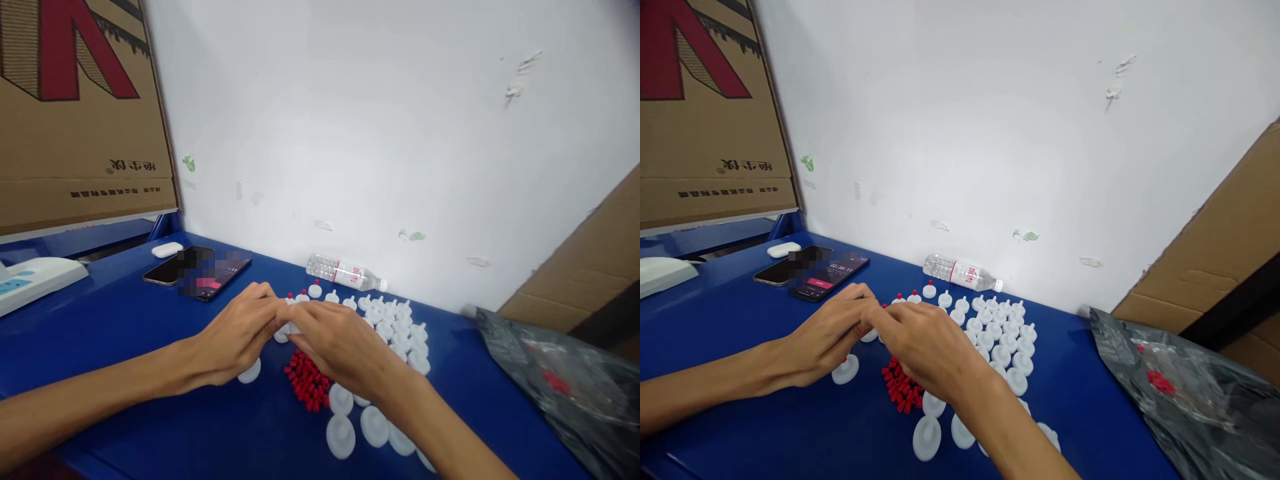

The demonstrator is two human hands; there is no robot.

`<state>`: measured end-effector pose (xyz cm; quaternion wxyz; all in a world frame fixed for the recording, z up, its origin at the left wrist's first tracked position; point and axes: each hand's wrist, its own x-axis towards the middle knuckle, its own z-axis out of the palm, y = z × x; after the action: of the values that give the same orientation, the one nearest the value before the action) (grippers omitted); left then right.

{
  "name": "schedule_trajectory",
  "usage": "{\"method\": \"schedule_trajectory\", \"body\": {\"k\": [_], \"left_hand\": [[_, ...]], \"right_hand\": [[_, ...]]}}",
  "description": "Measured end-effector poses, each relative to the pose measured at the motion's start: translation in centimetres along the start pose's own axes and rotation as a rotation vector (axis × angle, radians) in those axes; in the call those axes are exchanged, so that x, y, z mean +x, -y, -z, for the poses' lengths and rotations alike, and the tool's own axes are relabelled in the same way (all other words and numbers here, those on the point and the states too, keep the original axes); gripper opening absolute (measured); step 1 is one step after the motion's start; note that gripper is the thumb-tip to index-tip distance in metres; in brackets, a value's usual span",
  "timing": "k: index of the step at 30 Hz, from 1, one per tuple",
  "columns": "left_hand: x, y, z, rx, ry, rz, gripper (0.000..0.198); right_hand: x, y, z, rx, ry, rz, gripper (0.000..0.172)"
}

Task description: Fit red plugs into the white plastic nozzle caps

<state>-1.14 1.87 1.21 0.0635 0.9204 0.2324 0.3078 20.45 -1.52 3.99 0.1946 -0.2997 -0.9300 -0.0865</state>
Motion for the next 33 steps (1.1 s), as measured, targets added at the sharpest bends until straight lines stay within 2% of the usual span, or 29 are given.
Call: {"method": "schedule_trajectory", "body": {"k": [4,7,9,11,13,15,17,19,23,28,31,33], "left_hand": [[0.1,0.3,-0.2,-0.064,-0.044,0.060,0.033],[0.1,0.1,-0.2,-0.176,-0.083,0.150,0.039],[0.1,-0.1,0.0,-0.329,-0.106,0.246,0.044],[0.1,-0.1,0.4,-0.481,-0.152,0.344,0.045],[0.1,-0.1,0.7,-0.496,-0.204,0.363,0.045],[0.1,-0.1,0.9,-0.362,-0.206,0.276,0.045],[0.1,-0.4,0.8,-0.201,-0.141,0.141,0.040],[0.1,-0.8,0.6,-0.092,-0.049,0.037,0.027],[-0.2,-1.6,-0.2,0.015,0.077,-0.048,0.007],[-0.3,-1.5,-1.0,0.070,0.204,-0.126,0.013],[-0.2,-1.4,-0.9,0.112,0.204,-0.106,0.020],[-0.1,-1.3,-0.6,0.126,0.154,-0.084,0.014]], "right_hand": [[0.6,0.7,-0.2,-0.315,-0.058,0.148,0.034],[0.8,0.9,-0.2,-0.415,-0.123,0.181,0.034],[0.4,0.2,-0.1,-0.465,-0.148,0.201,0.033],[-0.2,-1.1,0.2,-0.463,-0.149,0.175,0.032],[-0.9,-2.6,0.4,-0.355,-0.156,0.027,0.031],[-1.4,-4.0,0.4,-0.216,-0.170,-0.203,0.021],[-1.6,-4.7,0.1,-0.081,-0.143,-0.333,0.020],[-1.5,-4.8,-0.3,0.024,-0.082,-0.333,0.027],[-1.4,-4.2,-1.2,0.096,0.011,-0.261,0.032],[-1.6,-4.1,-1.7,0.120,0.058,-0.248,0.038],[-1.7,-4.4,-1.7,0.116,0.057,-0.244,0.039],[-1.8,-4.6,-1.6,0.108,0.042,-0.247,0.037]]}}
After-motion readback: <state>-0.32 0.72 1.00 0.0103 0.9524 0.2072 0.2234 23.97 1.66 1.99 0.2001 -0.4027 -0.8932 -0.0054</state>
